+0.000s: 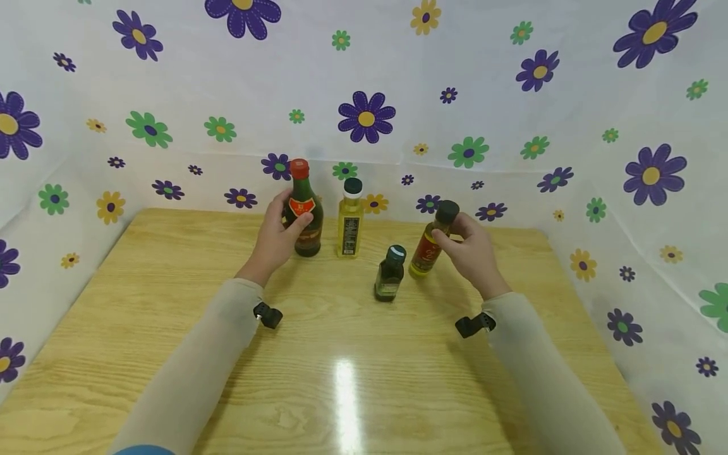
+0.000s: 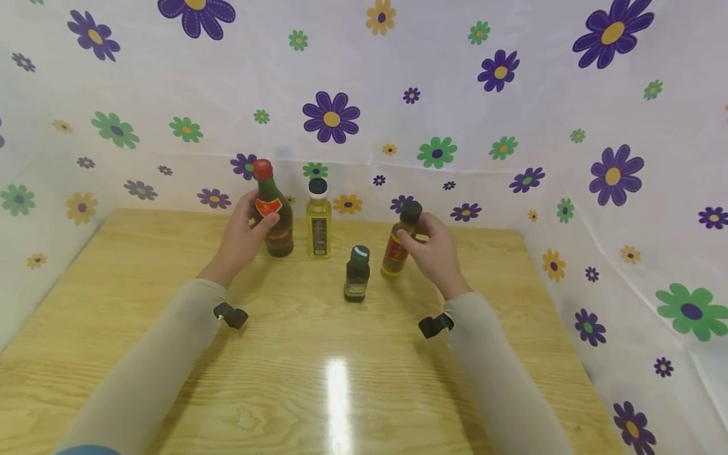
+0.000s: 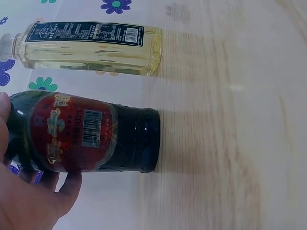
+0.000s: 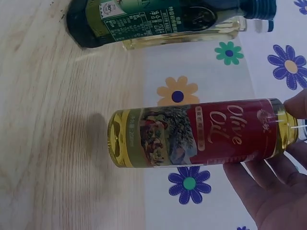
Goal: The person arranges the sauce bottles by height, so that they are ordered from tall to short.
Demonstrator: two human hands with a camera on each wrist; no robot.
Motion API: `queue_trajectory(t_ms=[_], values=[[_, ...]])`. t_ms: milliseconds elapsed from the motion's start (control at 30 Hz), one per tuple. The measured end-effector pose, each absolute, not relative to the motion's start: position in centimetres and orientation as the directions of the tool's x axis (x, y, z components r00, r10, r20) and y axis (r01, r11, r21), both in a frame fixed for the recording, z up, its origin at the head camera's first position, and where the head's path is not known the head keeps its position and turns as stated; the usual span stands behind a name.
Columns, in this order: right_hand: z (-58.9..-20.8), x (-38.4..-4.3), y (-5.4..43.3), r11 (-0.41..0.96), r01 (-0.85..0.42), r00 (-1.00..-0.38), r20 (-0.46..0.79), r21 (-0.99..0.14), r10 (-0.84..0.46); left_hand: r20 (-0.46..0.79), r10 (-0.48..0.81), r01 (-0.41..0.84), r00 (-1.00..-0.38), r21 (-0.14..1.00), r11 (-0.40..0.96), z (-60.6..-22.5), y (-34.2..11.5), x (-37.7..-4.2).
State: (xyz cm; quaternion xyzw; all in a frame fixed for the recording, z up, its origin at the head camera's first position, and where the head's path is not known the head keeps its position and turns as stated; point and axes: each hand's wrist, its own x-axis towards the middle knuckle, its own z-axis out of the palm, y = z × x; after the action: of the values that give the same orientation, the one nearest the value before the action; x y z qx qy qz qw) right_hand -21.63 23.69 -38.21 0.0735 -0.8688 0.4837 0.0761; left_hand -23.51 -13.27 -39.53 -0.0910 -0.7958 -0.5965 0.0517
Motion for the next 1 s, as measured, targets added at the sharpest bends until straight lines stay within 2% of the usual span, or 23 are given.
queue_trajectory(t_ms=[333,533,767,1000], values=[[-38.7,-24.5,20.5,0.523,-0.186,-0.983,0.157,-0.832,-0.1,0.193,0.081,0.207,-0.978,0.943,0.26,-39.7,-13.3,-23.6],[-38.4,-25.7,19.0,0.543,-0.189,-0.98,0.126,-0.818,-0.151,0.195,0.069,0.206,-0.978,0.944,0.257,-41.6,-13.8,-24.9],[-38.0,-26.7,17.9,0.547,-0.244,-0.964,0.138,-0.801,-0.228,0.214,0.061,0.223,-0.975,0.939,0.261,-42.8,-14.1,-25.4],[-38.4,-27.2,17.3,0.519,-0.253,-0.958,0.139,-0.816,-0.249,0.243,0.064,0.251,-0.968,0.935,0.25,-42.7,-14.1,-25.4]])
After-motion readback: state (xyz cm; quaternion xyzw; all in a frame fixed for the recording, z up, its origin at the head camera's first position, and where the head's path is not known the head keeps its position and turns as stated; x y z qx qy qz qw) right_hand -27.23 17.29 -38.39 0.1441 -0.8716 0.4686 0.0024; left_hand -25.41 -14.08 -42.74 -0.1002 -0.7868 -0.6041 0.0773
